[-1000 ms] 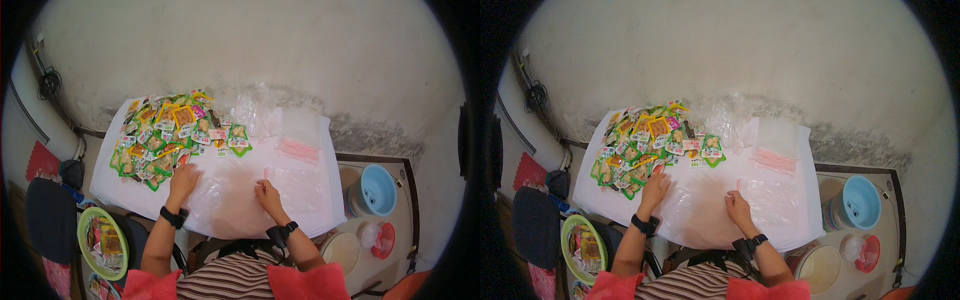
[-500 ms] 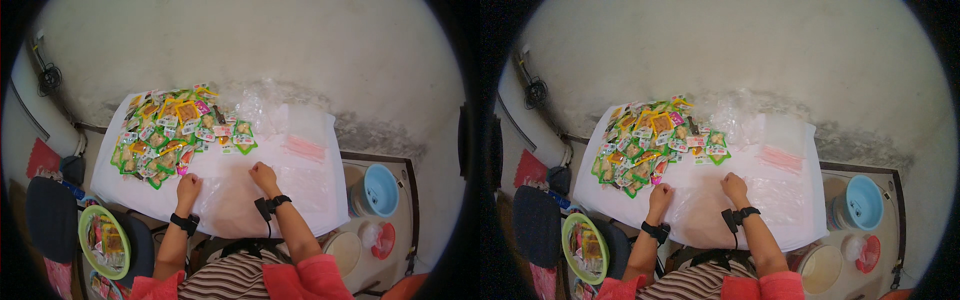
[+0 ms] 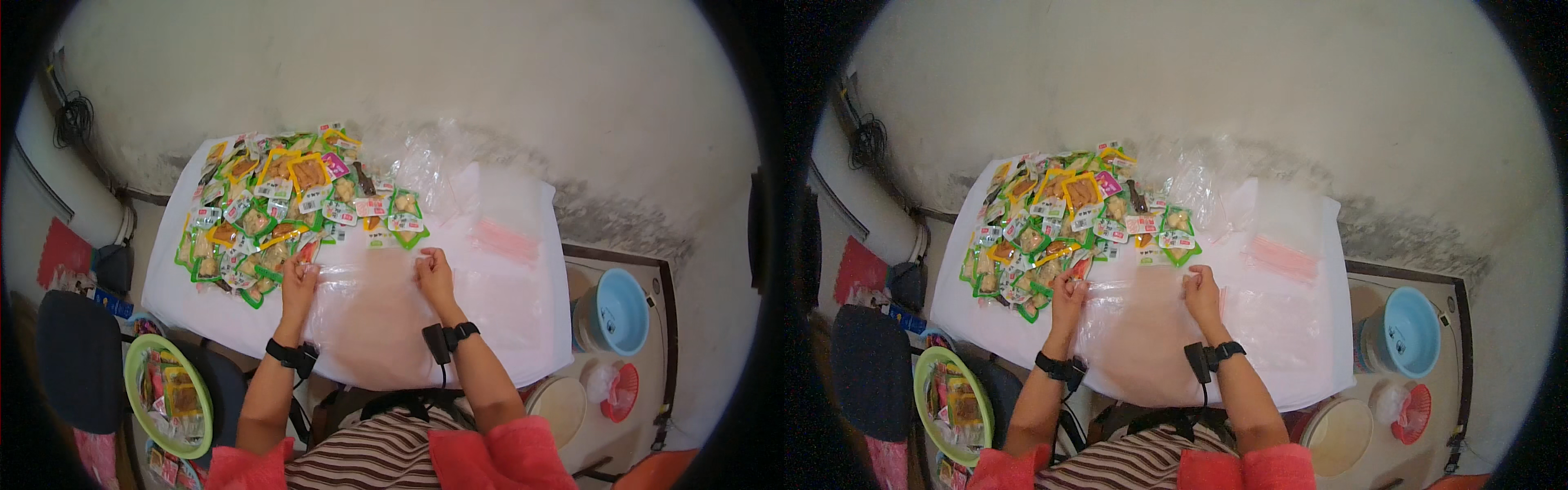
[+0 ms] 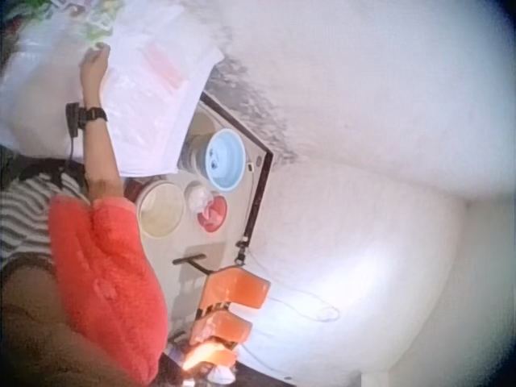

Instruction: The person smooths out plastic bags on a table and organizes small green and yellow product packets by hand.

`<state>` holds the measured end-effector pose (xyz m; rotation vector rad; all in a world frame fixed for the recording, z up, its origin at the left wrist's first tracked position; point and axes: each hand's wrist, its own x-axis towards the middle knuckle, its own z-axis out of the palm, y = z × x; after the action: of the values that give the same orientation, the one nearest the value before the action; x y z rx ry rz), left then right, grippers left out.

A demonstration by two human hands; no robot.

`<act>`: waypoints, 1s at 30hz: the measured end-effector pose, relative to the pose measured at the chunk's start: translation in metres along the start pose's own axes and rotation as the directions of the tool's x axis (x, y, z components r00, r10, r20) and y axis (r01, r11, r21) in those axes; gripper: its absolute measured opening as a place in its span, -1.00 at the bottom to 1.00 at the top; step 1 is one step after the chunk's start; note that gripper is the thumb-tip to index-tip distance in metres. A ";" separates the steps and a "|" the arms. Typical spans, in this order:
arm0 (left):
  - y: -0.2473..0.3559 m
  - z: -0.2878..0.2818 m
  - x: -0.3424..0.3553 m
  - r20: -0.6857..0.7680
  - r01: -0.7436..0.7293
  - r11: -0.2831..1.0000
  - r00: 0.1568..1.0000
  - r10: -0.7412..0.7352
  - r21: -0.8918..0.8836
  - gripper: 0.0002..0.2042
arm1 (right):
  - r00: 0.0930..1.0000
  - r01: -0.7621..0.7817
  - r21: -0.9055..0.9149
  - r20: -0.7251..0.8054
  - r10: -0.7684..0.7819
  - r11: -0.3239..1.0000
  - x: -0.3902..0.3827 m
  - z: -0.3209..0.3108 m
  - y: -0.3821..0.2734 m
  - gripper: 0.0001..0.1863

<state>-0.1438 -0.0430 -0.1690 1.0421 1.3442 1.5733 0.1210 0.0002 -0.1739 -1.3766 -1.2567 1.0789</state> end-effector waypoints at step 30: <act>0.018 -0.013 -0.087 0.124 -0.207 0.676 0.978 0.170 0.708 -0.50 | 0.981 0.195 -0.483 0.077 -0.181 0.853 -0.062 -0.007 -0.003 -0.48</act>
<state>-0.1279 -0.1305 -0.1603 1.7271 1.9384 1.1282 0.1224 -0.0621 -0.1697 -1.5667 -1.7297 0.6650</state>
